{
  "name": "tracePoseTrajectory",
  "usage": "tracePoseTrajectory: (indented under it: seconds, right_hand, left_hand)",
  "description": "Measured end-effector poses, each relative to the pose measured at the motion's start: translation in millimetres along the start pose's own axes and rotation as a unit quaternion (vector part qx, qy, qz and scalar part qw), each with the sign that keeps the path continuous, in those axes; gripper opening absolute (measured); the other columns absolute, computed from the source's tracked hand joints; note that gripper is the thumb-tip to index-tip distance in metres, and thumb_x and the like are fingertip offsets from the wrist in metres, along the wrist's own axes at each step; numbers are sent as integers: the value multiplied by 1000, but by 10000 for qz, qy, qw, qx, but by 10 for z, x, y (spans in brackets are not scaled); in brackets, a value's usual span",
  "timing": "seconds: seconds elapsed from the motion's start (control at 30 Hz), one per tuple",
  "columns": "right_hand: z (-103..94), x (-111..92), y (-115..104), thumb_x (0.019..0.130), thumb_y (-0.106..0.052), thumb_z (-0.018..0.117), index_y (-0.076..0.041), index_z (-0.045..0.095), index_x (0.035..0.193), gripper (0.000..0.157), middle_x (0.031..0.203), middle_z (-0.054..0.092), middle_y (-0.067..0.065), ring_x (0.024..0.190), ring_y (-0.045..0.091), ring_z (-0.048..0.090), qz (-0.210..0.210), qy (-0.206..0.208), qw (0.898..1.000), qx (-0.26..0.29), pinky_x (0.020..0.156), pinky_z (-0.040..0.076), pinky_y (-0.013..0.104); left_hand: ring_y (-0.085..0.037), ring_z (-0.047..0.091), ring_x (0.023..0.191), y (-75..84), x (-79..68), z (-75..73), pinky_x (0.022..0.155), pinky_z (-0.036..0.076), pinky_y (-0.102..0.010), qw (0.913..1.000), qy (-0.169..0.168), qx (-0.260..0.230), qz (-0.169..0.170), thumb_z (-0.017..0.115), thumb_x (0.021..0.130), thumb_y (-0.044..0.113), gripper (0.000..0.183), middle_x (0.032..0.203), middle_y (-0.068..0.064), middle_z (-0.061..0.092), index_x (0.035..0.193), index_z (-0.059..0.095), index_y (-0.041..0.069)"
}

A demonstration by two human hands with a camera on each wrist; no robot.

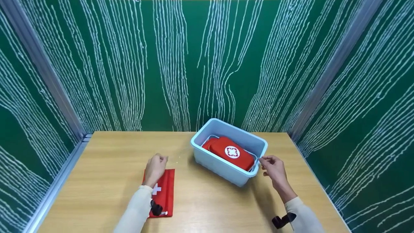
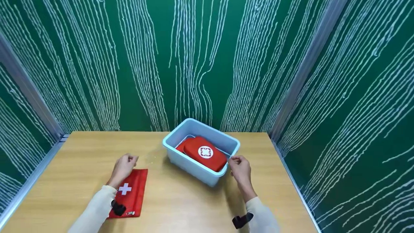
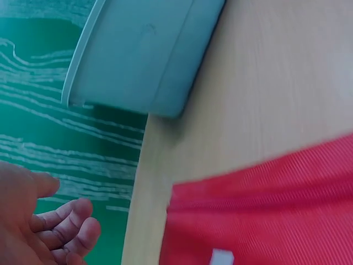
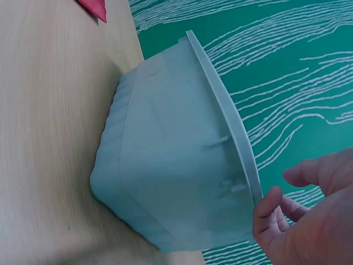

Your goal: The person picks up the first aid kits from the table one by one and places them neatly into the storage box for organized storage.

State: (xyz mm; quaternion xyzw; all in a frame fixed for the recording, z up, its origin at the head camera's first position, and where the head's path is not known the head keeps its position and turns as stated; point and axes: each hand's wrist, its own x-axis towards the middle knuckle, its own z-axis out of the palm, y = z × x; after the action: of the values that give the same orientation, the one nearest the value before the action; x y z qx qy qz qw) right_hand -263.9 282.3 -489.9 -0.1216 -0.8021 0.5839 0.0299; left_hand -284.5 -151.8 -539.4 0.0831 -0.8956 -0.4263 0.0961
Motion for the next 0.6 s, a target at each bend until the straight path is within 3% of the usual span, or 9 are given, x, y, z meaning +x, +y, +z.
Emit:
tracePoseTrajectory:
  seconds: [0.1, 0.33, 0.6]
  right_hand:
    - [32, 20, -21, 97, -22, 59, 3, 54, 122, 35, 97, 58, 9, 82, 17, 56, -36, -40, 10000, -71, 65, 51, 29]
    - [92, 82, -50, 95, -17, 60, 3, 57, 117, 30, 83, 55, 0, 71, 12, 51, -162, 92, 9998, 36, 54, 44, 25]
    - [141, 129, -148, 96, -24, 59, -1, 55, 124, 37, 98, 53, 5, 85, 18, 50, -6, -36, 9994, -333, 62, 46, 25]
  left_hand:
    - [-24, 61, 81, -107, -49, -69, 77, 48, -41, 9999, -39, -32, -112, 57, 97, 28, 24, 88, -9, 66, 100, 66, 6]
    - [-21, 60, 83, -363, -172, -212, 75, 48, -38, 9994, -15, 64, -353, 57, 98, 29, 26, 90, -9, 66, 101, 65, 4]
    - [-20, 58, 80, -688, -351, -335, 68, 46, -32, 9963, -116, 4, -851, 59, 98, 27, 24, 89, -10, 63, 99, 60, 3]
